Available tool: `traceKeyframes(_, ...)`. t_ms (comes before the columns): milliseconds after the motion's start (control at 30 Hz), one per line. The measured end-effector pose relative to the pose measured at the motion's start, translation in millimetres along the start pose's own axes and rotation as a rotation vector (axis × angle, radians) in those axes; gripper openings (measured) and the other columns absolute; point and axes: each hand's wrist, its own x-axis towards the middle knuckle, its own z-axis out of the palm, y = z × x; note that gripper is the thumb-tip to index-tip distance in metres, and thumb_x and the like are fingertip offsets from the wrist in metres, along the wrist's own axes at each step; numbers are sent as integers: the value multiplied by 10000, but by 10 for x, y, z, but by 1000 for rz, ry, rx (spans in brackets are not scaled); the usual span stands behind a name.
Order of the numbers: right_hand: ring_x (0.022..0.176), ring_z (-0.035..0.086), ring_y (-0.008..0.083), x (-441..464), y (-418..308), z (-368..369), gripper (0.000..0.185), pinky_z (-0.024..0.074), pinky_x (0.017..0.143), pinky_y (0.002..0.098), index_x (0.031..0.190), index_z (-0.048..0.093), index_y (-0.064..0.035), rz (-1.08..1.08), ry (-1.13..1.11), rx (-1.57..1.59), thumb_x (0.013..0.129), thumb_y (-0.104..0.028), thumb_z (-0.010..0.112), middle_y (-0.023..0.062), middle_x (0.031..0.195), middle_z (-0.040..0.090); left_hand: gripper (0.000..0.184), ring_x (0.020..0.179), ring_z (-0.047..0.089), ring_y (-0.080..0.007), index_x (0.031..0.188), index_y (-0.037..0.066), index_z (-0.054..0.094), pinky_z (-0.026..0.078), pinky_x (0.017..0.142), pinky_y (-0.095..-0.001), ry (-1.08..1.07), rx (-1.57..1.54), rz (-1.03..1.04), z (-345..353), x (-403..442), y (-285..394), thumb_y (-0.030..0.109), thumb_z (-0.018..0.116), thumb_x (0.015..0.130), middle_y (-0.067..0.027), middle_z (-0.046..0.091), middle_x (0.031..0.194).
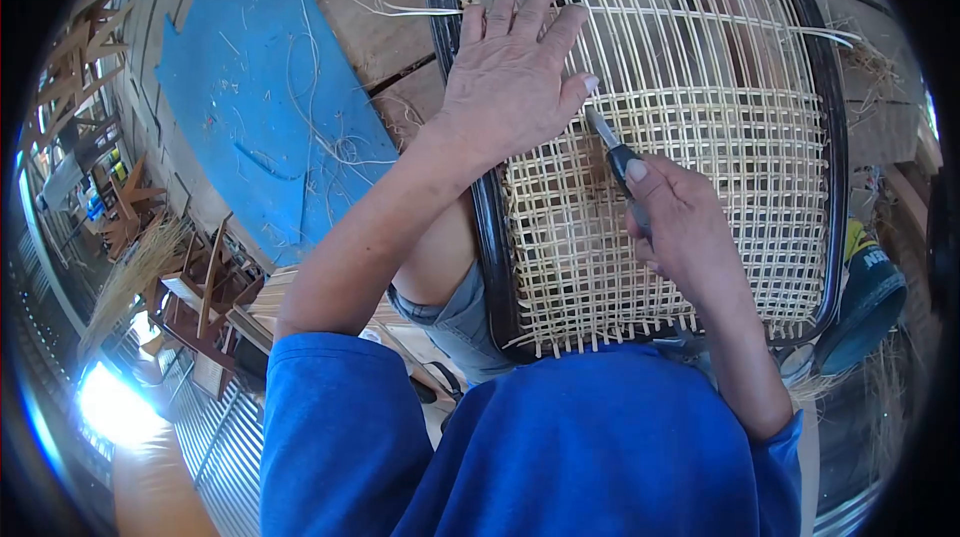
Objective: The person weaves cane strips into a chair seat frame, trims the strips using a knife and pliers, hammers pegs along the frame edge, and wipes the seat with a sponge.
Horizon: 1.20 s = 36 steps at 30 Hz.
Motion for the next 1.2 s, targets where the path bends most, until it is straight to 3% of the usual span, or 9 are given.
traceKeyframes(100, 458, 455, 94, -44, -38, 60, 336, 411, 437, 266, 853, 562, 13, 25, 8, 81, 982, -270, 433, 46, 612, 506, 574, 1314, 291, -384, 1362, 93, 404, 201, 1089, -501, 5, -6, 9, 6, -1, -17, 389, 507, 881, -173, 380, 1389)
traceKeyframes(200, 508, 491, 112, -33, -2, 130, 309, 432, 464, 278, 894, 566, 22, 42, -10, 97, 970, -251, 441, 55, 627, 518, 559, 1311, 299, -379, 1350, 87, 421, 200, 1090, -495, 14, -16, 3, 24, -5, -5, 376, 508, 879, -177, 386, 1384)
traceKeyframes(400, 649, 545, 132, -27, 286, -57, 307, 462, 601, 295, 1097, 567, 22, -192, 80, -113, 940, -213, 447, 68, 701, 552, 557, 1310, 303, -370, 1337, 83, 432, 196, 1089, -491, 45, -90, -48, 31, 23, 3, 390, 510, 879, -167, 391, 1385)
traceKeyframes(433, 662, 538, 126, -61, 225, -48, 321, 452, 623, 285, 1152, 560, 10, -138, 110, -127, 949, -215, 454, 71, 726, 558, 559, 1311, 301, -369, 1337, 83, 431, 194, 1090, -491, 52, -110, -67, 33, 32, 10, 394, 510, 879, -164, 391, 1385)
traceKeyframes(567, 692, 532, 108, 9, 281, -46, 323, 457, 635, 260, 1190, 550, -1, -218, 194, -115, 960, -215, 473, 48, 742, 549, 588, 1323, 283, -368, 1349, 86, 411, 179, 1095, -496, 54, -76, -103, 72, 52, 50, 433, 500, 883, -153, 386, 1388)
traceKeyframes(767, 477, 441, 81, -82, 100, -6, 353, 380, 415, 219, 1226, 523, -20, -49, 83, 124, 981, -264, 452, 25, 656, 492, 642, 1340, 263, -366, 1353, 87, 408, 159, 1110, -493, 17, -70, -113, 31, 53, 63, 467, 533, 851, -160, 372, 1398)
traceKeyframes(867, 390, 372, 48, -79, 77, 127, 464, 290, 340, 189, 1262, 477, -16, 2, 94, 256, 968, -374, 467, -3, 613, 468, 641, 1340, 264, -365, 1355, 87, 407, 159, 1111, -488, 23, -48, -114, 38, 46, 65, 456, 539, 847, -159, 365, 1407)
traceKeyframes(1067, 405, 380, 46, -41, 90, 125, 450, 304, 350, 190, 1259, 480, -13, -23, 35, 222, 969, -357, 470, -5, 616, 464, 613, 1336, 272, -357, 1347, 87, 418, 169, 1106, -481, 49, -22, -105, 87, 46, 50, 433, 536, 856, -155, 372, 1402)
traceKeyframes(1200, 523, 438, 54, -78, 141, 32, 334, 353, 401, 210, 1185, 521, 4, -104, 84, 110, 984, -251, 444, 0, 659, 468, 616, 1322, 284, -365, 1334, 64, 429, 183, 1092, -493, 43, -78, -97, 57, 56, 54, 444, 534, 861, -164, 383, 1380)
